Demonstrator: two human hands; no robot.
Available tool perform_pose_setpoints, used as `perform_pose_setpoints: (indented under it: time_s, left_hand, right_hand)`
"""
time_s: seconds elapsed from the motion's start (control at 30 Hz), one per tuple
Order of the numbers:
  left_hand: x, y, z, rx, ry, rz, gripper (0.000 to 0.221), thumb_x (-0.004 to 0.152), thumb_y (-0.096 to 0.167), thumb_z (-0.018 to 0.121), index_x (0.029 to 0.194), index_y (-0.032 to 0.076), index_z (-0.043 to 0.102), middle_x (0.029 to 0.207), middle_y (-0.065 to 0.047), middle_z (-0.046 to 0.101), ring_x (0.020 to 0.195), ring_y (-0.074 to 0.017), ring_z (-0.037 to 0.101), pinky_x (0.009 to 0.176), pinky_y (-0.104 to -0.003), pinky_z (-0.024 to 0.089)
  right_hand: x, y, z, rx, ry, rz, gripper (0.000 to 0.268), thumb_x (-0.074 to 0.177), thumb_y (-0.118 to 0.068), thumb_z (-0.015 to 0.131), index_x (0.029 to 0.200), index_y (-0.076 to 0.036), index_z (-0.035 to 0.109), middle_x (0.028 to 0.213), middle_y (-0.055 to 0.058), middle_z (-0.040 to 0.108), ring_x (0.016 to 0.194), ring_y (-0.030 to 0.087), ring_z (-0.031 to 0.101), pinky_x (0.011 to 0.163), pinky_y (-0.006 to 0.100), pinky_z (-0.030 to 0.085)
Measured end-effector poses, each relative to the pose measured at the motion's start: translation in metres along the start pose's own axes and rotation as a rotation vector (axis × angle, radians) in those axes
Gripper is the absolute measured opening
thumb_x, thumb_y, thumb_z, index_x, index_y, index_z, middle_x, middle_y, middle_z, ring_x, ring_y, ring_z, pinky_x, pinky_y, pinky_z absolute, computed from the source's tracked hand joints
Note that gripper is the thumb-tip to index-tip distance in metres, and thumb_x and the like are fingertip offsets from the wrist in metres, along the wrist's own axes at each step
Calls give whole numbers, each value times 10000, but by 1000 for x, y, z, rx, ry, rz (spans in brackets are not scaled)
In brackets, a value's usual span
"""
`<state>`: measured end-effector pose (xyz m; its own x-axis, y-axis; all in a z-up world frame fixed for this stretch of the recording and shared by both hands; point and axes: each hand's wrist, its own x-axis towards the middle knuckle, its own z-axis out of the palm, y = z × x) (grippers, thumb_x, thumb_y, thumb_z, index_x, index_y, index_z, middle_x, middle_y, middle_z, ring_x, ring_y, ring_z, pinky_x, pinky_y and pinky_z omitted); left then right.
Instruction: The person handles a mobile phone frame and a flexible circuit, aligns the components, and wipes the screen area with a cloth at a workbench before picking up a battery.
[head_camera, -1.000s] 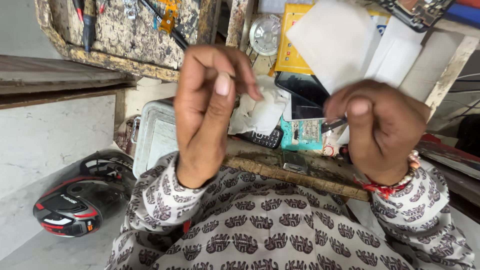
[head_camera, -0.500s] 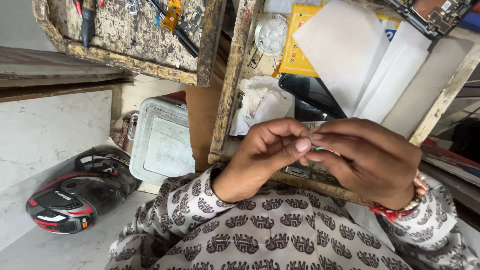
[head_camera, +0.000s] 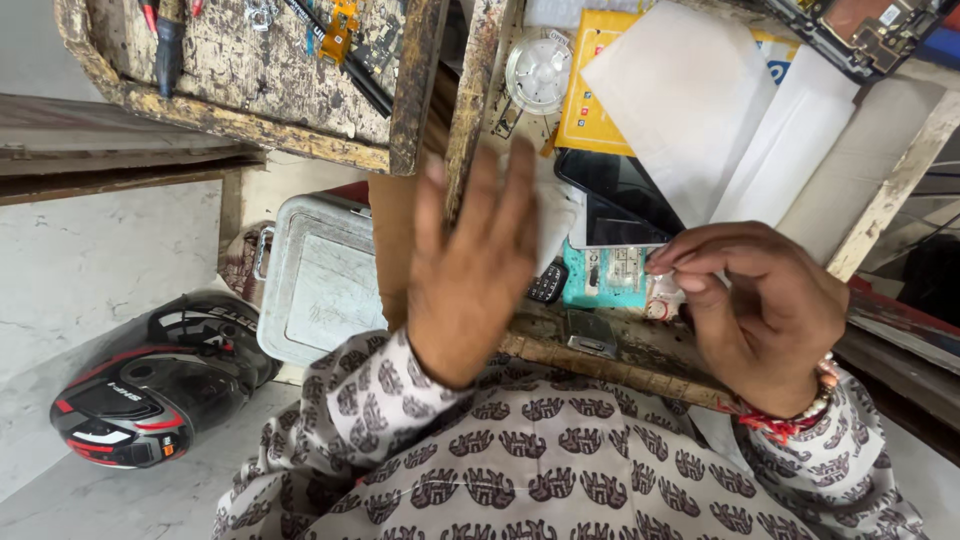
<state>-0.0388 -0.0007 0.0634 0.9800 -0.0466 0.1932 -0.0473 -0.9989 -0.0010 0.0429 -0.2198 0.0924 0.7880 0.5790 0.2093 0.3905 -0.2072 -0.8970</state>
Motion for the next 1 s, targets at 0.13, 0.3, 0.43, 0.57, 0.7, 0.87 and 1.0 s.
perform_pose_setpoints:
  time_s: [0.13, 0.3, 0.43, 0.57, 0.7, 0.87, 1.0]
  left_hand:
    - [-9, -9, -15, -119, 14, 20, 177, 783, 83, 830, 773, 72, 654, 1380, -91, 629, 1384, -265, 564, 1210, -572, 369]
    - [-19, -27, -24, -532, 262, -117, 205, 922, 35, 796, 830, 30, 613, 1340, -173, 624, 1239, -267, 625, 995, -386, 615]
    - [-18, -43, -18, -727, 486, -221, 272, 913, -59, 731, 757, 43, 532, 1116, -162, 714, 795, -113, 648, 678, -265, 605]
    - [-27, -49, -30, -736, 479, -440, 244, 847, -132, 588, 732, 39, 457, 847, -123, 653, 652, -152, 556, 593, -272, 436]
    - [-39, -43, -46, -839, 421, -516, 123, 925, -102, 470, 960, -12, 547, 882, -107, 613, 748, -160, 586, 705, -261, 463]
    - [-46, -33, -38, -970, 426, -470, 166, 925, -40, 445, 1008, -7, 585, 881, -108, 640, 749, -156, 599, 707, -257, 474]
    - [-55, -24, -37, -982, 392, -484, 146, 945, -13, 462, 1027, -3, 582, 892, -108, 629, 755, -177, 601, 716, -279, 471]
  right_hand:
    - [-6, 7, -3, -87, -24, -39, 117, 1082, -46, 649, 1088, 40, 570, 1021, 186, 709, 933, 227, 749, 782, 296, 619]
    - [-8, 40, 2, -34, 32, -131, 80, 1117, -37, 567, 1075, 30, 558, 988, 157, 731, 887, 209, 788, 711, 306, 621]
    - [1, 34, -1, -164, -133, -69, 48, 1068, -25, 575, 1093, -3, 541, 1154, 145, 736, 1008, 206, 760, 793, 302, 648]
    - [19, 16, 10, -482, -382, -208, 137, 900, 29, 643, 976, -39, 552, 1284, 108, 707, 1254, 284, 632, 1008, 384, 562]
    - [43, 7, 17, -724, -595, -445, 229, 822, -66, 726, 1029, -58, 630, 1387, 55, 656, 1399, 300, 515, 1151, 462, 444]
    - [68, 17, 20, -872, -829, -549, 526, 696, -81, 710, 1218, -48, 655, 1448, 48, 612, 1351, 281, 528, 1089, 402, 461]
    - [86, 25, 8, -1049, -870, -571, 571, 684, -122, 684, 1253, -72, 678, 1336, 27, 671, 1247, 235, 580, 1054, 375, 487]
